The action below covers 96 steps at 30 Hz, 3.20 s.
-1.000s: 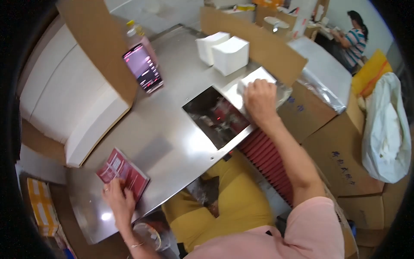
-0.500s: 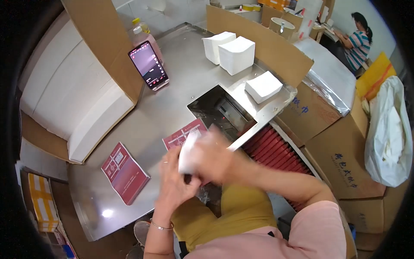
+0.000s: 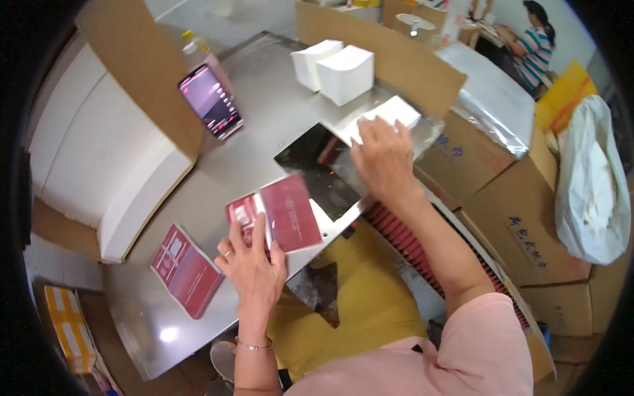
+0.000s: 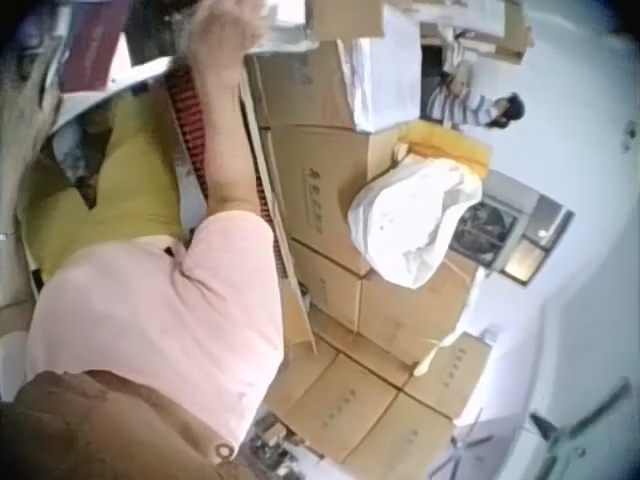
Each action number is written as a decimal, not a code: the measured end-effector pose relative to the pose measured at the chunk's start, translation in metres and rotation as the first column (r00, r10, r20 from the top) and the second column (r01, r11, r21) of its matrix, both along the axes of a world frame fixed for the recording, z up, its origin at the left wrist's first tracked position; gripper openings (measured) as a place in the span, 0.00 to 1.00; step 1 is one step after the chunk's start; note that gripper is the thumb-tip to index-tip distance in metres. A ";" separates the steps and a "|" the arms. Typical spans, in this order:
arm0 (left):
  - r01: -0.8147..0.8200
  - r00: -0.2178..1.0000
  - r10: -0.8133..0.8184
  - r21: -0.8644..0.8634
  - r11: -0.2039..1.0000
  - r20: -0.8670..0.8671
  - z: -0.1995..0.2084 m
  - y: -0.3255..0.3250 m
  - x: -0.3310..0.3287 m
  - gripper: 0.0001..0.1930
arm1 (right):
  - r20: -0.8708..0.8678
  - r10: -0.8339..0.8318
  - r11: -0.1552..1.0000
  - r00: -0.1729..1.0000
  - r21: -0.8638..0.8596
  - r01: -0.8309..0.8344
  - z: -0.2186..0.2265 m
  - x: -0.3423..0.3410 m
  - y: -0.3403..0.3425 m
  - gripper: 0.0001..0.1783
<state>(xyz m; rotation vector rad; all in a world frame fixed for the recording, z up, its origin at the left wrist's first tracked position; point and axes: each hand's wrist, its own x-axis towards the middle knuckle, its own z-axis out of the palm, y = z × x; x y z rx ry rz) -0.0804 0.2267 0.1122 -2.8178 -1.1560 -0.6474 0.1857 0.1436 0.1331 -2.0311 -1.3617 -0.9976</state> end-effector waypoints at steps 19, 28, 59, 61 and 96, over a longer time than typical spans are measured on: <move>0.366 0.927 -0.337 -0.208 0.907 0.162 0.002 -0.002 -0.007 0.25 | -0.110 0.414 0.898 0.904 -0.115 -0.425 -0.014 -0.038 -0.011 0.22; 0.322 0.929 -0.258 -0.236 0.917 0.264 0.013 -0.012 0.005 0.39 | -0.365 0.312 0.752 0.877 -0.470 -0.463 -0.032 -0.094 0.056 0.10; 0.292 0.937 -0.277 -0.041 0.956 0.215 -0.002 0.012 -0.007 0.10 | -0.246 -0.081 0.994 0.966 -0.094 0.059 -0.032 0.080 -0.019 0.09; 0.411 0.881 -0.374 -0.077 0.908 0.289 -0.008 0.009 -0.001 0.10 | -0.176 -0.067 0.996 0.982 -0.070 0.056 -0.043 0.085 -0.026 0.21; 0.154 0.987 -0.155 -0.034 0.988 -0.047 0.017 0.011 -0.002 0.30 | -0.236 -0.140 0.985 0.962 -0.130 0.112 -0.043 0.073 -0.023 0.08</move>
